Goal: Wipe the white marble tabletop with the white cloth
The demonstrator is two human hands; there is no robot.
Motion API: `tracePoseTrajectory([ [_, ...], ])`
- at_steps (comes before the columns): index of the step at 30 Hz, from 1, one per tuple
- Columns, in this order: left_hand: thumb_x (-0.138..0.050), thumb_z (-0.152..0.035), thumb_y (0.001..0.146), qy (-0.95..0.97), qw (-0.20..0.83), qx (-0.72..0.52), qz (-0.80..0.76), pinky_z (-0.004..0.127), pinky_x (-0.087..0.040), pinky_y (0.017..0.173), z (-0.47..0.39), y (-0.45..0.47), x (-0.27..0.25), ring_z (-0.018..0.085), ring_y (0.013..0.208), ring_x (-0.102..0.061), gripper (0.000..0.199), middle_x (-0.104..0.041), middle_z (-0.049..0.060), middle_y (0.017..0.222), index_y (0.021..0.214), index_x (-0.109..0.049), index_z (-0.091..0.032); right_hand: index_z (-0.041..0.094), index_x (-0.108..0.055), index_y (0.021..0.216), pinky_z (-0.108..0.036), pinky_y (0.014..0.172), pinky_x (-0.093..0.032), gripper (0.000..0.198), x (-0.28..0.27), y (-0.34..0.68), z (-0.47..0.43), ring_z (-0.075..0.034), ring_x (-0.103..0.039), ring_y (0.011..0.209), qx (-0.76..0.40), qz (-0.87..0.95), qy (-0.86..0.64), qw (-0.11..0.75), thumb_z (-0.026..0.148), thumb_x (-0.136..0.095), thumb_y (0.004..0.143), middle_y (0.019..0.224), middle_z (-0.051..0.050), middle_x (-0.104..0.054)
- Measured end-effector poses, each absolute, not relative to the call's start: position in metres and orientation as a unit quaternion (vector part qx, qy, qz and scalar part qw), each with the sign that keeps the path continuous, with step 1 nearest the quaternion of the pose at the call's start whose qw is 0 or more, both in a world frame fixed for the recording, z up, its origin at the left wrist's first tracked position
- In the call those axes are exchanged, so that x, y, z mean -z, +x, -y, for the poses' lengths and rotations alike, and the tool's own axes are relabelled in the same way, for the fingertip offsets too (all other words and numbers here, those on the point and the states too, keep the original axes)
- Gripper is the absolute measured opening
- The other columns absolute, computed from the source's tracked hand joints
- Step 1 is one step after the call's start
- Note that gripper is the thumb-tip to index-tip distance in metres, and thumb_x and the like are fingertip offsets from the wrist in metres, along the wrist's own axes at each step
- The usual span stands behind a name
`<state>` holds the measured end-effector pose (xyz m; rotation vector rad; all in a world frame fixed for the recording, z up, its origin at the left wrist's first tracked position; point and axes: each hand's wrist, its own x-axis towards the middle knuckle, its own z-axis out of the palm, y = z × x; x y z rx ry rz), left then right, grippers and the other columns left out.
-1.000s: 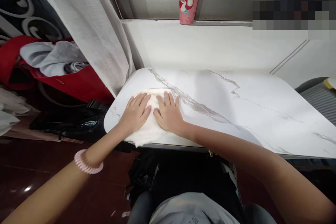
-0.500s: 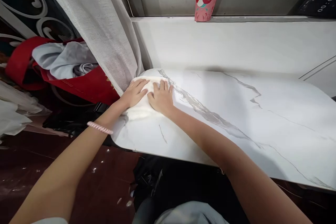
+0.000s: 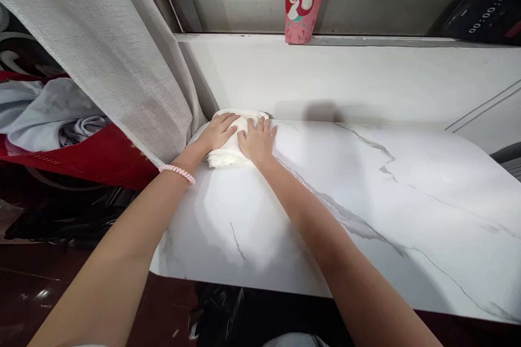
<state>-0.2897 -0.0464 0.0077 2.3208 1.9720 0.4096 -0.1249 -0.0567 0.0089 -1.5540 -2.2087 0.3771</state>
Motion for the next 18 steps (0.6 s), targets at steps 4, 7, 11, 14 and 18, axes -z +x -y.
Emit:
tracePoseTrajectory([
  [4,-0.026,-0.037,0.100,0.734,0.034,-0.148,-0.662,0.047,-0.014,0.126,0.078,-0.275,-0.005,0.023,0.148,-0.033,0.053,-0.043,0.010,0.157,0.147,-0.042,-0.019,0.016,-0.046,0.147,-0.063,0.122,-0.013,0.052,-0.009,-0.111,0.073,-0.035,-0.022,0.152,-0.132,0.804,-0.545,0.199,0.034,-0.036,0.100,0.160,-0.017,-0.035],
  [7,-0.024,-0.037,0.101,0.724,0.032,-0.149,-0.672,0.048,-0.014,0.126,0.112,-0.257,-0.005,0.024,0.150,-0.030,0.054,-0.041,0.010,0.158,0.148,-0.042,-0.019,0.016,-0.046,0.147,-0.064,0.121,-0.014,0.051,-0.008,-0.095,0.096,-0.036,-0.024,0.151,-0.127,0.814,-0.532,0.196,0.034,-0.037,0.100,0.159,-0.016,-0.037],
  [11,-0.023,-0.037,0.101,0.720,0.006,-0.140,-0.680,0.053,-0.018,0.124,0.167,-0.227,-0.007,0.028,0.150,-0.030,0.055,-0.041,0.014,0.158,0.148,-0.042,-0.015,0.013,-0.045,0.148,-0.065,0.121,-0.013,0.052,-0.006,-0.067,0.141,-0.038,-0.027,0.149,-0.102,0.839,-0.497,0.195,0.033,-0.036,0.101,0.158,-0.018,-0.038],
  [14,-0.023,-0.036,0.101,0.713,-0.020,-0.131,-0.689,0.055,-0.021,0.123,0.212,-0.201,-0.009,0.031,0.150,-0.031,0.057,-0.042,0.018,0.157,0.148,-0.042,-0.009,0.009,-0.044,0.148,-0.067,0.121,-0.009,0.053,-0.004,-0.044,0.180,-0.040,-0.030,0.148,-0.064,0.860,-0.467,0.196,0.032,-0.034,0.101,0.156,-0.022,-0.040],
  [18,-0.023,-0.036,0.101,0.710,-0.030,-0.109,-0.695,0.054,-0.024,0.123,0.265,-0.165,-0.013,0.032,0.149,-0.034,0.058,-0.044,0.019,0.156,0.148,-0.043,-0.008,0.002,-0.043,0.148,-0.066,0.121,-0.012,0.056,-0.006,-0.010,0.226,-0.042,-0.029,0.148,-0.036,0.887,-0.421,0.185,0.032,-0.035,0.101,0.156,-0.027,-0.038],
])
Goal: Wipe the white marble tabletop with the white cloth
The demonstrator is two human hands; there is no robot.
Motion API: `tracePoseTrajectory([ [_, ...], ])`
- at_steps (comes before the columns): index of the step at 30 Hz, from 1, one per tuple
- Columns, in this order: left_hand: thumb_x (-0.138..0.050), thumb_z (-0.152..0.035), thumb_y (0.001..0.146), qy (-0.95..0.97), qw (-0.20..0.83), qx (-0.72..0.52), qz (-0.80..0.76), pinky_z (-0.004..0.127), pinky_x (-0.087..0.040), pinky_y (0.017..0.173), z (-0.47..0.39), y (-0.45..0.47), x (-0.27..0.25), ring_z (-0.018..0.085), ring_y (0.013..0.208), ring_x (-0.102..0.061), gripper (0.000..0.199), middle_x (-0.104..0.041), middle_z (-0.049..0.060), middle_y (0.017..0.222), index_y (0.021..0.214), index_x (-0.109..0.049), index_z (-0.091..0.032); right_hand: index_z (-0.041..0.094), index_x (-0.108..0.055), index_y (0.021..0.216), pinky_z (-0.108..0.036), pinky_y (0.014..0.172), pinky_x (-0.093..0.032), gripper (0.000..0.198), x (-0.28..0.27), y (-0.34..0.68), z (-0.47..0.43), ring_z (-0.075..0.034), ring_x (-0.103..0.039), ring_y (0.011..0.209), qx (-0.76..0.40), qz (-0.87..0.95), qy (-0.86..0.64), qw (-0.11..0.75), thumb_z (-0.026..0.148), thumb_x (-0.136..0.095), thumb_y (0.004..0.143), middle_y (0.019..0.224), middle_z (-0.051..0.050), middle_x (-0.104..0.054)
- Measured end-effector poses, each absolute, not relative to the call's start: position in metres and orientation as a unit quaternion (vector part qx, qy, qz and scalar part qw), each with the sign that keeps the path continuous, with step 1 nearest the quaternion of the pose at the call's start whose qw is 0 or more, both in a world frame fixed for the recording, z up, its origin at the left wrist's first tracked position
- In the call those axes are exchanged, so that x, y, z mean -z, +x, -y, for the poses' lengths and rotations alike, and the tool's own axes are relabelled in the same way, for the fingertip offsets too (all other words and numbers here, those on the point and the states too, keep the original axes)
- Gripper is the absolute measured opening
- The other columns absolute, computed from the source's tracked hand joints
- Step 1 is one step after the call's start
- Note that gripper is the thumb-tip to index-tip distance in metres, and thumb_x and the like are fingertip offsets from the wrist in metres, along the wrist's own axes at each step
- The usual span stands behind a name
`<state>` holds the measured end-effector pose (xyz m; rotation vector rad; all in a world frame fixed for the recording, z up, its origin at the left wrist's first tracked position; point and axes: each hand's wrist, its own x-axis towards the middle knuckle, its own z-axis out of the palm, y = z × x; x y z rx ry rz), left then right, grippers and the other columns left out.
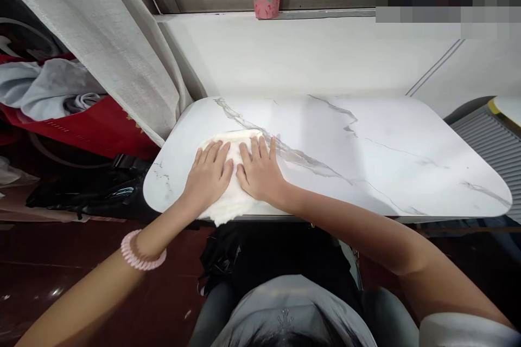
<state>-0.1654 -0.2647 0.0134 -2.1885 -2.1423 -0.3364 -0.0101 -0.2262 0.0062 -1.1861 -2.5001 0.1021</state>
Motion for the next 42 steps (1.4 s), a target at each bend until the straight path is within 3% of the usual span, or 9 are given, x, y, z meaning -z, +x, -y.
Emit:
tracePoseTrajectory([
  [4,-0.024,-0.034,0.101,-0.723,0.027,0.087,0.685,0.055,-0.025,0.123,0.292,-0.135,-0.019,0.032,0.149,-0.034,0.057,-0.044,0.018,0.156,0.148,-0.044,-0.008,0.006,-0.037,0.153,-0.062,0.120,-0.021,0.057,-0.010,0.022,0.255,-0.042,-0.023,0.151,-0.037,0.909,-0.378,0.174,0.029,-0.036,0.101,0.160,-0.026,-0.029],
  [8,-0.026,-0.031,0.101,-0.745,0.008,0.073,0.664,0.055,-0.024,0.124,0.281,-0.119,-0.020,0.031,0.151,-0.031,0.056,-0.041,0.017,0.158,0.148,-0.044,-0.008,0.012,-0.033,0.156,-0.064,0.118,-0.022,0.058,-0.012,0.041,0.254,-0.043,-0.026,0.149,-0.038,0.909,-0.387,0.153,0.030,-0.035,0.101,0.160,-0.025,-0.031],
  [21,-0.035,-0.026,0.098,-0.760,-0.026,0.151,0.631,0.049,-0.019,0.125,0.081,-0.102,-0.010,0.024,0.148,-0.036,0.049,-0.046,0.012,0.156,0.144,-0.050,-0.017,0.018,-0.037,0.155,-0.057,0.122,-0.018,0.056,-0.018,0.053,0.088,-0.032,-0.022,0.153,-0.087,0.843,-0.515,0.129,0.029,-0.032,0.100,0.163,-0.019,-0.027],
  [27,-0.036,-0.027,0.098,-0.756,-0.009,0.164,0.633,0.048,-0.020,0.124,0.040,-0.070,-0.007,0.025,0.147,-0.037,0.048,-0.048,0.011,0.154,0.142,-0.051,-0.018,0.019,-0.039,0.154,-0.055,0.122,-0.017,0.054,-0.015,0.078,0.052,-0.029,-0.024,0.152,-0.088,0.831,-0.530,0.143,0.026,-0.032,0.100,0.163,-0.017,-0.029],
  [34,-0.034,-0.028,0.099,-0.756,-0.014,0.174,0.631,0.049,-0.019,0.125,0.080,-0.028,-0.009,0.025,0.149,-0.035,0.049,-0.046,0.012,0.156,0.144,-0.050,-0.016,0.017,-0.039,0.153,-0.056,0.122,-0.020,0.054,-0.012,0.112,0.093,-0.029,-0.025,0.152,-0.066,0.813,-0.560,0.143,0.024,-0.029,0.101,0.161,-0.017,-0.032],
  [42,-0.027,-0.032,0.103,-0.796,-0.021,0.152,0.586,0.055,-0.013,0.126,0.202,0.020,-0.010,0.030,0.153,-0.025,0.053,-0.037,0.017,0.161,0.149,-0.043,-0.010,0.019,-0.036,0.155,-0.060,0.121,-0.022,0.056,-0.009,0.179,0.202,-0.032,-0.024,0.153,-0.063,0.843,-0.517,0.135,0.031,-0.028,0.101,0.162,-0.017,-0.032],
])
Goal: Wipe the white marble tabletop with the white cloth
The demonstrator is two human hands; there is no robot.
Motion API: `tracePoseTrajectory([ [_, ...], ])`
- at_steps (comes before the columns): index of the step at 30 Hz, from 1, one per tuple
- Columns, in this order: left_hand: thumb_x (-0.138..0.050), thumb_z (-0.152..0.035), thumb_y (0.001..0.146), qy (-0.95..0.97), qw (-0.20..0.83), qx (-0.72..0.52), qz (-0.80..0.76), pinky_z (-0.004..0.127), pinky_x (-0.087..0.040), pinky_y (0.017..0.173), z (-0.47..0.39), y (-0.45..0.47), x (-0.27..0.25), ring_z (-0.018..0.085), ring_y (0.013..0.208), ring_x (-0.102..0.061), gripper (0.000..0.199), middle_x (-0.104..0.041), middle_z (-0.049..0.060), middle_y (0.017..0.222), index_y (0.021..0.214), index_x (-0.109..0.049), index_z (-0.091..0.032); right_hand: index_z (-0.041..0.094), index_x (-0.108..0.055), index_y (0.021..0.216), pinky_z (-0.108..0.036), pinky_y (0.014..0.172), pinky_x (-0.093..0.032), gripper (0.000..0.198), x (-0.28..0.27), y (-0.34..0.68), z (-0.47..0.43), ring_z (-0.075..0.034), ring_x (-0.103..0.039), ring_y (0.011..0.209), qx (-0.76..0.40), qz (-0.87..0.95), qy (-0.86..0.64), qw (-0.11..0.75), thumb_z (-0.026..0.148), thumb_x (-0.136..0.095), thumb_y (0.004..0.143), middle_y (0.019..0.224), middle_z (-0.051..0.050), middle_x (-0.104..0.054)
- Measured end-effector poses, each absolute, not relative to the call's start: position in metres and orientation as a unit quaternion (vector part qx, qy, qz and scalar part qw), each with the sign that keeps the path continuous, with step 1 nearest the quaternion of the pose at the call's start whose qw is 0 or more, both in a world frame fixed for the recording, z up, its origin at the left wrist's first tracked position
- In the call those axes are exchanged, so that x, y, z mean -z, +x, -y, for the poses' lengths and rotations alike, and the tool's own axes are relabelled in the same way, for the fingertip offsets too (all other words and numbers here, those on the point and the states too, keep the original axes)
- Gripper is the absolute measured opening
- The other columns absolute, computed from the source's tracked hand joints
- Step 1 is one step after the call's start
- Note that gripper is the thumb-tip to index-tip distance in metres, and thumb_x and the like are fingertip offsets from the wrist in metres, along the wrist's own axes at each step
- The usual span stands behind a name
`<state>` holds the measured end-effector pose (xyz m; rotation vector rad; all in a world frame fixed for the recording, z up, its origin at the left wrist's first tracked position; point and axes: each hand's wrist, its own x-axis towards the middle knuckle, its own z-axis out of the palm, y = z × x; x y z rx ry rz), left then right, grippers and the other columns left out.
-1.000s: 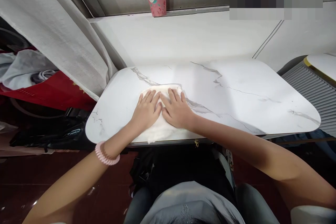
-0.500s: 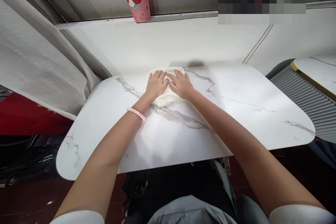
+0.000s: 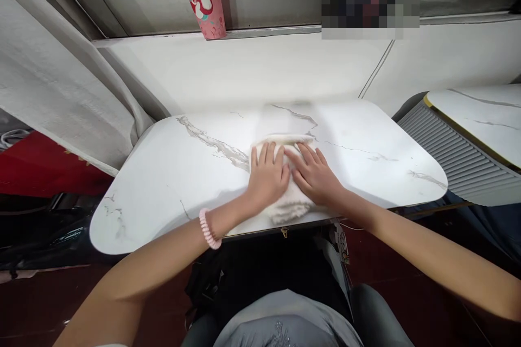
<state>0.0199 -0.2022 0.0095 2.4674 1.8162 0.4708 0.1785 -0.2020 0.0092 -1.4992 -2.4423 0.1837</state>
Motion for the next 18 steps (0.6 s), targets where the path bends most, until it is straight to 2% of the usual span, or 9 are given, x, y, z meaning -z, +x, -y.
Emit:
tracePoseTrajectory([
  [4,-0.031,-0.035,0.103,0.827,0.065,-0.119,-0.546,0.065,-0.011,0.123,0.249,0.037,-0.013,0.036,0.154,-0.015,0.058,-0.025,0.023,0.164,0.153,-0.036,-0.006,0.022,-0.035,0.155,-0.060,0.121,-0.024,0.056,-0.013,0.209,0.250,-0.031,-0.022,0.154,-0.076,0.849,-0.510,0.119,0.036,-0.028,0.102,0.162,-0.017,-0.031],
  [7,-0.033,-0.037,0.102,0.841,0.089,-0.113,-0.521,0.067,-0.011,0.123,0.261,0.049,-0.014,0.038,0.154,-0.010,0.061,-0.021,0.023,0.165,0.154,-0.034,-0.005,0.024,-0.035,0.154,-0.061,0.119,-0.028,0.055,-0.018,0.225,0.263,-0.031,-0.021,0.154,-0.106,0.845,-0.514,0.106,0.039,-0.030,0.102,0.163,-0.016,-0.031],
  [11,-0.034,-0.037,0.101,0.840,0.092,-0.134,-0.517,0.067,-0.010,0.123,0.244,0.066,-0.012,0.038,0.154,-0.014,0.059,-0.028,0.020,0.164,0.152,-0.038,-0.008,0.023,-0.045,0.144,-0.064,0.118,-0.027,0.049,-0.021,0.232,0.245,-0.031,-0.024,0.153,-0.127,0.813,-0.555,0.118,0.033,-0.030,0.099,0.159,-0.016,-0.037],
  [15,-0.034,-0.037,0.100,0.828,0.091,-0.147,-0.533,0.063,-0.007,0.125,0.198,0.081,-0.010,0.035,0.154,-0.018,0.058,-0.033,0.016,0.163,0.151,-0.040,-0.012,0.016,-0.049,0.136,-0.062,0.120,-0.022,0.048,-0.019,0.229,0.199,-0.031,-0.028,0.151,-0.114,0.784,-0.594,0.139,0.027,-0.028,0.094,0.156,-0.018,-0.040],
  [18,-0.033,-0.036,0.100,0.820,0.091,-0.149,-0.545,0.060,-0.006,0.126,0.155,0.088,-0.010,0.031,0.154,-0.021,0.056,-0.035,0.013,0.162,0.150,-0.041,-0.012,0.017,-0.051,0.133,-0.062,0.117,-0.026,0.047,-0.016,0.231,0.154,-0.032,-0.035,0.146,-0.099,0.777,-0.599,0.168,0.026,-0.030,0.093,0.151,-0.018,-0.046],
])
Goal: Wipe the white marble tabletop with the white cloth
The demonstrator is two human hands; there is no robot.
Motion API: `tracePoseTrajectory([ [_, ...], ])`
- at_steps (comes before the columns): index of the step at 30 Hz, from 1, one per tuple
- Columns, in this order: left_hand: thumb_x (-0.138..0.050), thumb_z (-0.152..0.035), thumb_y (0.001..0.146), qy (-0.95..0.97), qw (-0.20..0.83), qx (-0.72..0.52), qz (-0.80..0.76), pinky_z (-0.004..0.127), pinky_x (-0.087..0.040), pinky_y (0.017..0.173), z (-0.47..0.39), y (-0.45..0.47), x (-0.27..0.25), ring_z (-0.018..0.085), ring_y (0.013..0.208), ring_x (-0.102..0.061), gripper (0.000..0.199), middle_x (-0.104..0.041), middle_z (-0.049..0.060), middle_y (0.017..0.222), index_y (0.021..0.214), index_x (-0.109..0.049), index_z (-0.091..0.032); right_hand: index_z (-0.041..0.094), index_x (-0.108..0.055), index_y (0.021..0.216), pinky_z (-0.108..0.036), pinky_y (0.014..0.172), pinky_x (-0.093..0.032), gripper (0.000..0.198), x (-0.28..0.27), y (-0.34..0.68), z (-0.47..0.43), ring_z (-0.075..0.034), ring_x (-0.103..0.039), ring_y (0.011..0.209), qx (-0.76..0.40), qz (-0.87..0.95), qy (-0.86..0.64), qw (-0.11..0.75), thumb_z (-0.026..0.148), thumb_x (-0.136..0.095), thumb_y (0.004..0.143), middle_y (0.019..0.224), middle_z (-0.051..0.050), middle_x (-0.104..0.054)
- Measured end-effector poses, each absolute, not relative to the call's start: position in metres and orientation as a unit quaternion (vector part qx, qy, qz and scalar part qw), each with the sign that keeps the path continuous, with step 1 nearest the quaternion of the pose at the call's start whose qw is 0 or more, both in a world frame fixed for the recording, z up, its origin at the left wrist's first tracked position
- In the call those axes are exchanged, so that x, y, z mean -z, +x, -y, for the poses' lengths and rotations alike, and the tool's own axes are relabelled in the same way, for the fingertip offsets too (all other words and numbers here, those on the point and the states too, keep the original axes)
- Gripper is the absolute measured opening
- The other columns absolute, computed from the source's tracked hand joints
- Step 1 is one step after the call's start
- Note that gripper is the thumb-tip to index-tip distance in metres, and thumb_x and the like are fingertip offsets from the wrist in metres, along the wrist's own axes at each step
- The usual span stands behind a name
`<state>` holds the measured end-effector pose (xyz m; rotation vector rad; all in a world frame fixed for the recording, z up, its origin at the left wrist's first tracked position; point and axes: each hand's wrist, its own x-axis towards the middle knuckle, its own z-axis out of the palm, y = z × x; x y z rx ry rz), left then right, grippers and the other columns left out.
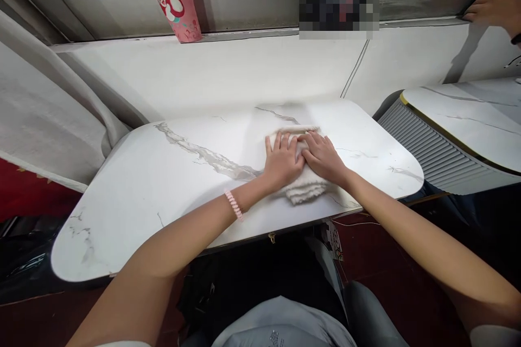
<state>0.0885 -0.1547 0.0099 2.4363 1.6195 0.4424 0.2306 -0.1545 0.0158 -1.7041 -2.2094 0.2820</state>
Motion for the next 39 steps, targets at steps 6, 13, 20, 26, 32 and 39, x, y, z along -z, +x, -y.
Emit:
tracePoseTrajectory([
  [6,-0.032,-0.038,0.100,0.808,0.082,-0.163,-0.561,0.057,-0.008,0.126,0.078,0.095,-0.010,0.028,0.153,-0.024,0.055,-0.038,0.012,0.161,0.148,-0.044,-0.015,0.021,-0.057,0.127,-0.058,0.113,-0.032,0.044,-0.009,0.239,0.072,-0.030,-0.048,0.133,-0.085,0.785,-0.573,0.219,0.025,-0.033,0.091,0.138,-0.014,-0.058],
  [13,-0.031,-0.037,0.100,0.805,0.078,-0.177,-0.561,0.055,-0.008,0.126,0.018,0.101,-0.008,0.025,0.151,-0.027,0.051,-0.041,0.008,0.159,0.145,-0.047,-0.019,0.021,-0.056,0.131,-0.052,0.113,-0.034,0.047,-0.005,0.243,0.009,-0.030,-0.049,0.132,-0.070,0.776,-0.591,0.210,0.023,-0.032,0.091,0.140,-0.012,-0.058],
  [20,-0.030,-0.036,0.099,0.794,0.067,-0.184,-0.575,0.055,-0.009,0.126,-0.010,0.115,-0.007,0.025,0.150,-0.029,0.050,-0.043,0.008,0.157,0.143,-0.049,-0.020,0.023,-0.059,0.129,-0.052,0.113,-0.035,0.047,-0.002,0.253,-0.023,-0.029,-0.049,0.132,-0.088,0.767,-0.592,0.234,0.022,-0.033,0.090,0.138,-0.009,-0.060],
  [26,-0.029,-0.034,0.099,0.781,0.062,-0.186,-0.592,0.054,-0.010,0.126,-0.009,0.122,-0.006,0.026,0.151,-0.028,0.053,-0.042,0.009,0.158,0.147,-0.046,-0.018,0.024,-0.058,0.129,-0.053,0.112,-0.036,0.046,-0.005,0.254,-0.017,-0.028,-0.048,0.134,-0.095,0.751,-0.614,0.226,0.023,-0.032,0.092,0.141,-0.008,-0.058],
  [32,-0.030,-0.033,0.099,0.789,0.062,-0.180,-0.584,0.053,-0.012,0.126,0.009,0.133,-0.006,0.025,0.151,-0.028,0.053,-0.041,0.008,0.159,0.147,-0.046,-0.019,0.024,-0.055,0.132,-0.063,0.117,-0.024,0.048,-0.004,0.262,0.008,-0.028,-0.042,0.140,-0.081,0.736,-0.631,0.229,0.023,-0.029,0.092,0.147,-0.009,-0.053],
  [39,-0.027,-0.034,0.101,0.796,0.064,-0.161,-0.580,0.053,-0.010,0.127,0.049,0.154,-0.009,0.026,0.153,-0.025,0.055,-0.038,0.011,0.161,0.150,-0.043,-0.015,0.024,-0.056,0.133,-0.059,0.117,-0.028,0.046,-0.006,0.285,0.047,-0.028,-0.043,0.141,-0.079,0.735,-0.636,0.221,0.024,-0.032,0.093,0.148,-0.010,-0.052],
])
